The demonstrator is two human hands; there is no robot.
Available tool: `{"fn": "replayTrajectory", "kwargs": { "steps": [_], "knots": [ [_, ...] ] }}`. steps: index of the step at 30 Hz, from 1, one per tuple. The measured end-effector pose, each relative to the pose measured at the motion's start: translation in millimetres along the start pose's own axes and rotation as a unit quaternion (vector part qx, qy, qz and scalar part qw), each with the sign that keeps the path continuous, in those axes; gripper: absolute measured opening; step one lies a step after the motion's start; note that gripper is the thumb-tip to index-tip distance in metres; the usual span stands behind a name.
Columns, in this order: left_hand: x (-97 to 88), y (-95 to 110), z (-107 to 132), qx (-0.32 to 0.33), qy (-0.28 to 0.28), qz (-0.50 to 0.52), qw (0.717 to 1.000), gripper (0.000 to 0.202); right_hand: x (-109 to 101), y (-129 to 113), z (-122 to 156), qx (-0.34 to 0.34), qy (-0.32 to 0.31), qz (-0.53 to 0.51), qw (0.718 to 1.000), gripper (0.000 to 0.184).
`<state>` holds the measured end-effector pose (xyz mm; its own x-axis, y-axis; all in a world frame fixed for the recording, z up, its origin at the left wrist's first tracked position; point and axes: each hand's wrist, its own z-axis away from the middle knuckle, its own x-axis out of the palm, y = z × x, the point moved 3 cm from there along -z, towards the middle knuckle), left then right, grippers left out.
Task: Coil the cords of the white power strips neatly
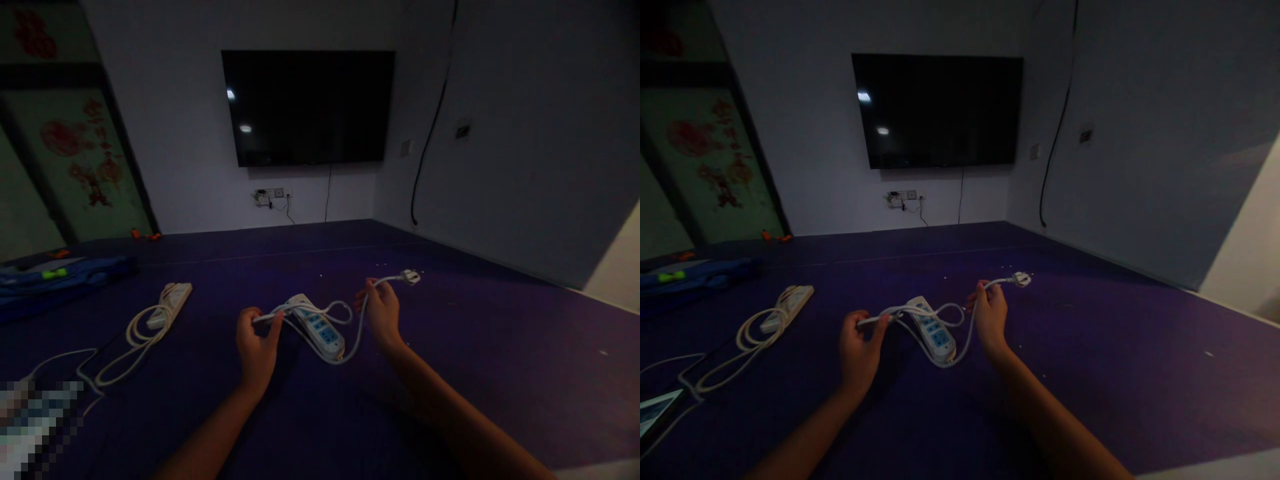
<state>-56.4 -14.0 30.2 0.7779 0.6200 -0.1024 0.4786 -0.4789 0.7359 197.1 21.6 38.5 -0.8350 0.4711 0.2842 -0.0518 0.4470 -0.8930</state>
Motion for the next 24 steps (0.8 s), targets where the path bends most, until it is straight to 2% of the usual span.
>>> {"fn": "replayTrajectory", "kwargs": {
  "steps": [4,10,14,18,24],
  "knots": [
    [-7.6,-12.6,-13.1,-0.093,0.062,0.022,0.993,0.04,4.4,-0.4,3.8,0.02,-0.033,0.02,0.999,0.035],
    [-16.5,-41.7,-32.0,-0.174,0.144,0.024,0.974,0.043,7.8,-0.1,7.9,0.014,-0.059,0.029,0.998,0.037],
    [-14.6,-60.8,-39.3,-0.239,0.152,0.108,0.953,0.045,7.9,0.9,8.4,-0.005,-0.069,0.043,0.997,0.037],
    [-13.4,-67.5,-43.1,-0.279,0.163,0.16,0.933,0.043,9.7,-4.9,12.5,-0.045,-0.086,0.061,0.993,0.035],
    [-10.2,-54.2,-42.3,-0.232,0.112,0.243,0.935,0.044,18.9,-19.1,29.8,-0.096,-0.165,0.085,0.978,0.03]
  ]
}}
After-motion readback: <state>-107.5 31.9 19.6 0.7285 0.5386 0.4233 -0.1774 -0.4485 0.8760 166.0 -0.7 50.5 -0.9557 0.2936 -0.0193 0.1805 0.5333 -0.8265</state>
